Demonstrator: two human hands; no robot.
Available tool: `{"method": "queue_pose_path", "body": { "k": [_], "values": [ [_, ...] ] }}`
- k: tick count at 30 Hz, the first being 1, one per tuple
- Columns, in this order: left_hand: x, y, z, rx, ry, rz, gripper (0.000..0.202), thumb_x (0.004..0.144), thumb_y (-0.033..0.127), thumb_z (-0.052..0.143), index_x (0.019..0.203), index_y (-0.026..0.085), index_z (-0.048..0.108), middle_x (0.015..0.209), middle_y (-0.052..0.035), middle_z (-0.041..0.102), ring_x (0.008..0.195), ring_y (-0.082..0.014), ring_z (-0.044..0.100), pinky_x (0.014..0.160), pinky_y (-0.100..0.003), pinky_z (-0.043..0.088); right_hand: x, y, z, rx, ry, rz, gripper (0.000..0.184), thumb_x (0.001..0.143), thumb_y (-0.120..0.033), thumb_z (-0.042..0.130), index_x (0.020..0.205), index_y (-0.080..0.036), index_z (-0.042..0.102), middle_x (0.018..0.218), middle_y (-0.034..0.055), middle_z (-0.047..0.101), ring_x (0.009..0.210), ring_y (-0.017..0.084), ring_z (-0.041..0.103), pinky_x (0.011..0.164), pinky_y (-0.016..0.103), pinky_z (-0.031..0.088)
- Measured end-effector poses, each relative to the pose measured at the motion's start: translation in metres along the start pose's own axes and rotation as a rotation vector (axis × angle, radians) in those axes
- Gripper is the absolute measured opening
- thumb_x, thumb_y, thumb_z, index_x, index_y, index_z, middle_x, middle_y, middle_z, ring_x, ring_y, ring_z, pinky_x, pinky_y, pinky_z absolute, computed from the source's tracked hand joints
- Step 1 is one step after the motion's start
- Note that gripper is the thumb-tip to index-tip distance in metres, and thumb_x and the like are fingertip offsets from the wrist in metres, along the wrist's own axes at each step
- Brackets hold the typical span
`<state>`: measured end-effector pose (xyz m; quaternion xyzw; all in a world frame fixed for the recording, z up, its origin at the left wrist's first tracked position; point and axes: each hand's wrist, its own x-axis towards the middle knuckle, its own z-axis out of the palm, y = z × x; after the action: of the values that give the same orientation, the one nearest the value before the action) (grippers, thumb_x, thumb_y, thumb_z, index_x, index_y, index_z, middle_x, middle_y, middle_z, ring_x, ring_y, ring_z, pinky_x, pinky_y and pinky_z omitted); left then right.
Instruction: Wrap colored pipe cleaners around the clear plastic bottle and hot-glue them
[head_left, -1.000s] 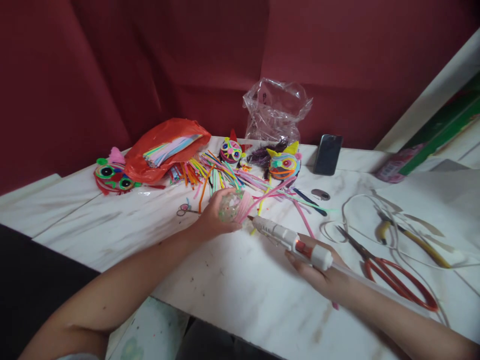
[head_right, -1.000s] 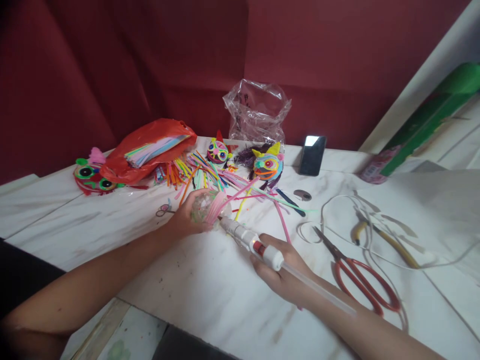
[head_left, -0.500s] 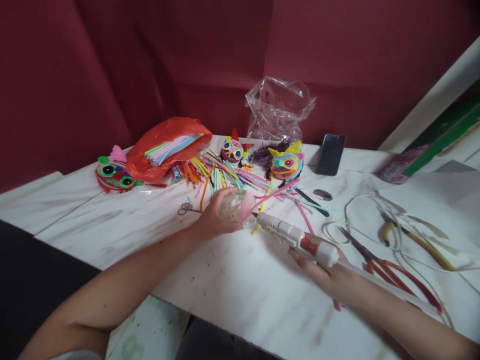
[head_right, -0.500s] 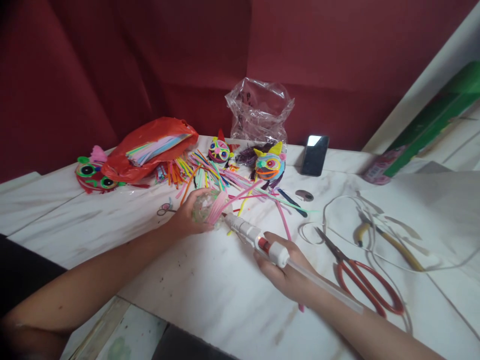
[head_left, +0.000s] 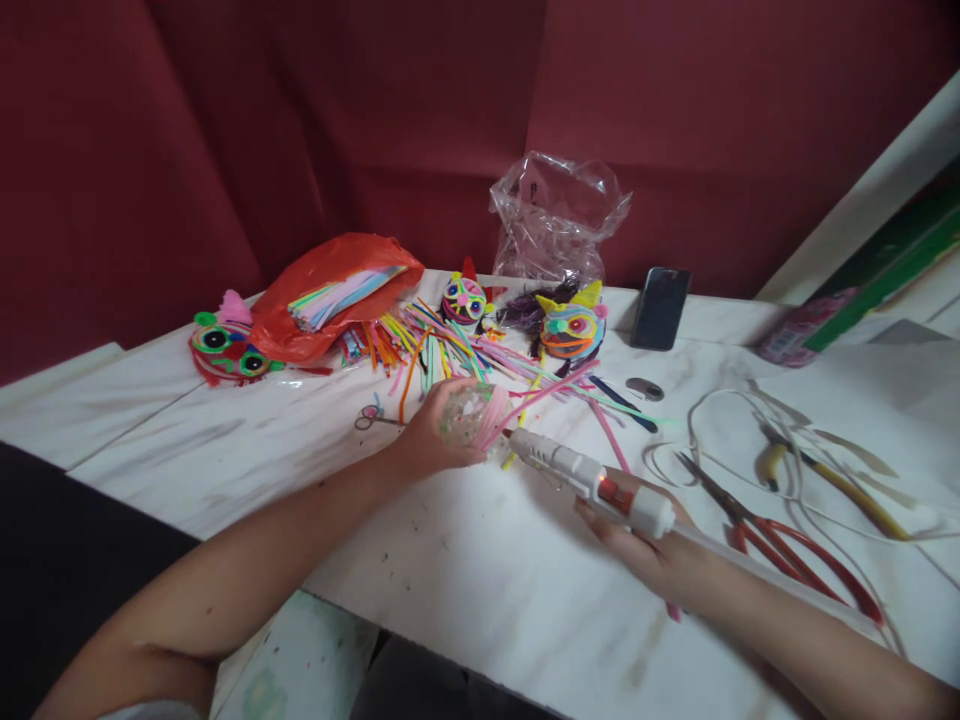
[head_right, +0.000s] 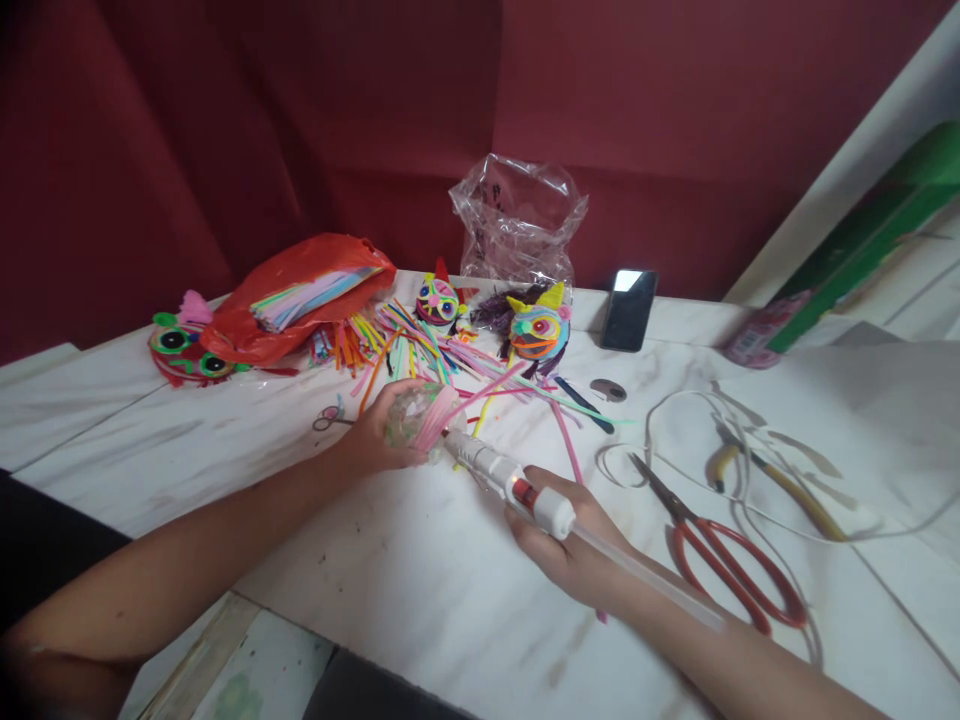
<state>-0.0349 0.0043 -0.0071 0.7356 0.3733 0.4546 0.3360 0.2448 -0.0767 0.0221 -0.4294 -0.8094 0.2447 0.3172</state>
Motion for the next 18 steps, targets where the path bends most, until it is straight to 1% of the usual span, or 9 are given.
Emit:
{"method": "queue_pose_path", "body": {
  "k": [2,5,9,13,18],
  "values": [
    [0.0003,0.0013,0.0004,-0.003,0.007,0.001,0.088,0.052,0.037,0.086,0.129,0.023,0.047,0.135,-0.0132,0.048,0.128,-0.0363,0.046,0.111,-0.054,0.035,0.0006,-0.0013,-0.0004,-0.010,0.015,-0.018,0.018,0.086,-0.031,0.049,0.072,-0.022,0.053,0.060,0.0000,0.056,0.051,0.014,0.054,0.046,0.025,0.045],
    [0.0007,0.0034,0.0003,0.000,0.007,0.022,0.084,0.053,0.037,0.086,0.127,0.027,0.049,0.135,-0.0096,0.049,0.129,-0.0357,0.046,0.111,-0.054,0.036,0.0017,-0.0031,-0.0022,-0.002,0.054,-0.005,0.018,0.085,-0.032,0.048,0.070,-0.022,0.052,0.060,0.0012,0.058,0.050,0.015,0.055,0.047,0.026,0.046],
    [0.0006,0.0043,-0.0003,0.009,0.002,0.035,0.081,0.053,0.037,0.085,0.126,0.032,0.050,0.134,-0.0068,0.049,0.129,-0.0365,0.046,0.112,-0.057,0.036,0.0030,-0.0053,-0.0054,0.014,0.032,0.045,0.016,0.082,-0.031,0.047,0.070,-0.023,0.054,0.062,0.0019,0.061,0.052,0.016,0.057,0.048,0.026,0.049],
    [0.0004,0.0044,-0.0011,0.022,-0.013,0.017,0.083,0.053,0.036,0.086,0.127,0.029,0.048,0.133,-0.0090,0.050,0.128,-0.0369,0.046,0.111,-0.057,0.036,0.0029,-0.0053,-0.0059,0.007,0.004,0.039,0.017,0.084,-0.033,0.048,0.072,-0.023,0.055,0.063,0.0015,0.061,0.055,0.017,0.058,0.050,0.027,0.050],
    [0.0001,0.0055,-0.0010,0.013,-0.009,-0.002,0.084,0.053,0.036,0.085,0.128,0.027,0.048,0.135,-0.0114,0.049,0.129,-0.0369,0.046,0.111,-0.056,0.035,0.0026,-0.0069,-0.0054,-0.021,-0.030,0.023,0.020,0.086,-0.035,0.047,0.072,-0.023,0.052,0.062,0.0008,0.058,0.054,0.015,0.055,0.049,0.026,0.047]
  ]
}}
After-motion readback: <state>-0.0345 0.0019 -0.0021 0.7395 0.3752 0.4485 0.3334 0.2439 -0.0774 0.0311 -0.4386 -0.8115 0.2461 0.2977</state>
